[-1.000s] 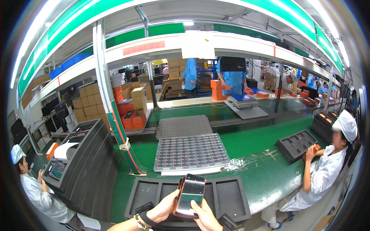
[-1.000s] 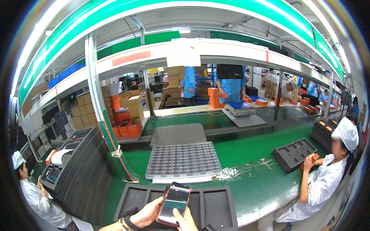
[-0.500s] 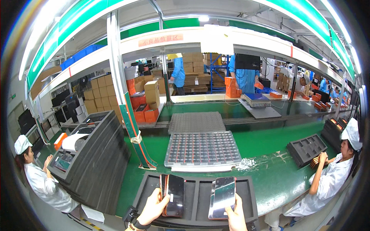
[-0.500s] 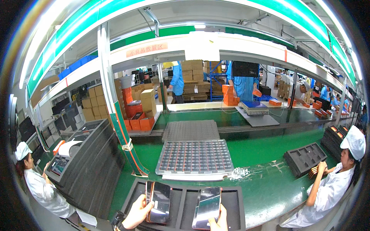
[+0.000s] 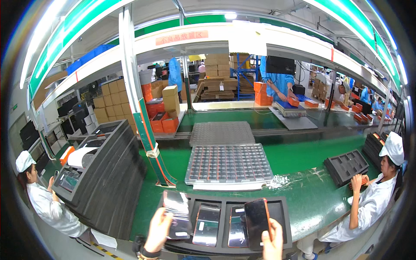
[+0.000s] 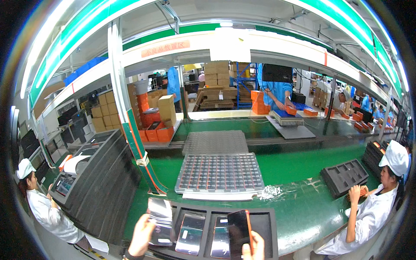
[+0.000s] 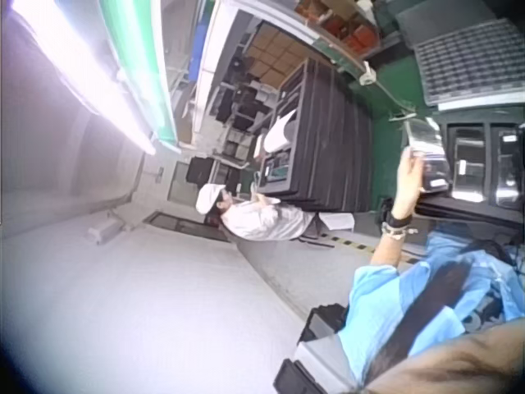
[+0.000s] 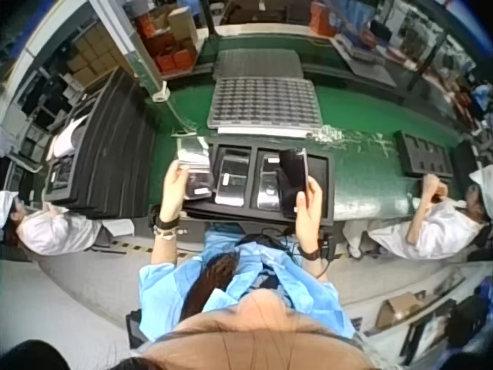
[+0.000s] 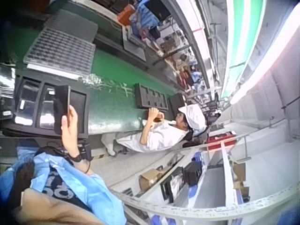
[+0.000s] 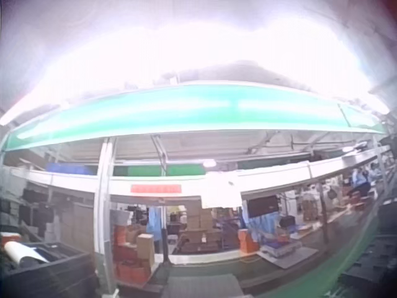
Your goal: Picking up items from a tray and placing them into a protective foam slot for packaging.
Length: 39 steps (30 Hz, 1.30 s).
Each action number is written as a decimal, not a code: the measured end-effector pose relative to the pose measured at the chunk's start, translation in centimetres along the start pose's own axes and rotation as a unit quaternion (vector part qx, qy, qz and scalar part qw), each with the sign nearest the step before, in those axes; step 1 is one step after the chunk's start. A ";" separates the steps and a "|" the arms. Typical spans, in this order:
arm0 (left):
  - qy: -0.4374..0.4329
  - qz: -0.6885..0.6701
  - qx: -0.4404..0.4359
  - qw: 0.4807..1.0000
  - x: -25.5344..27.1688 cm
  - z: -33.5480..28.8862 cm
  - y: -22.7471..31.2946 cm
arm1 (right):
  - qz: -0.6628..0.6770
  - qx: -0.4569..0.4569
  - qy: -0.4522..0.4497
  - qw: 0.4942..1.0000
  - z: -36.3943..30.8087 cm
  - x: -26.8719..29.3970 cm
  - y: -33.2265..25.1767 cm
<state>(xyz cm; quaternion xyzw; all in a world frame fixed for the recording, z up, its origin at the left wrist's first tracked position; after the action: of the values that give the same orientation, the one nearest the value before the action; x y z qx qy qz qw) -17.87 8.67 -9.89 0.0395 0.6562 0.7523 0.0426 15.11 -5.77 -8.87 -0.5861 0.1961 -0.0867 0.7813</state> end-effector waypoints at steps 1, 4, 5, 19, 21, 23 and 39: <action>0.022 0.014 -0.016 1.000 1.3 0.0 1.3 | 0.000 -0.047 0.019 0.999 0.0 0.9 -0.7; 0.029 0.035 -0.032 0.998 5.3 0.7 1.4 | -0.040 -0.026 0.089 0.995 0.4 4.3 -0.5; 0.015 0.032 -0.040 0.999 5.5 0.9 1.4 | -0.049 -0.010 0.093 0.994 0.3 5.4 0.1; 0.002 0.445 -0.200 0.873 0.5 -0.3 4.0 | -0.477 0.151 -0.002 0.866 1.6 3.2 -1.9; 0.075 0.536 -0.209 0.814 0.6 -0.7 5.9 | -0.509 0.153 0.069 0.844 1.4 5.3 -3.3; 0.120 0.564 -0.202 0.792 2.4 -0.7 6.0 | -0.508 0.132 0.118 0.843 0.9 8.0 -3.4; 0.126 0.300 -0.075 0.943 0.4 -2.6 7.1 | -0.255 -0.037 -0.098 0.961 0.3 16.7 6.0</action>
<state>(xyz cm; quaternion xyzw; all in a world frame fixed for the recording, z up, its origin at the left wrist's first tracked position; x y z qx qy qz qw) -18.63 5.24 -3.17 0.1357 0.5561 0.7759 -0.2651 29.82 -9.82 -17.88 -0.6511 -0.0348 -0.2179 0.7262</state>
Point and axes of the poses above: each hand's wrist, its own z-axis towards the middle knuckle, its own x-axis out of the back of the hand, y = z × x, the point moved 7 cm from there along z, towards the middle knuckle, and after that the axes turned 2 degrees about -y, right-handed, at the moved point
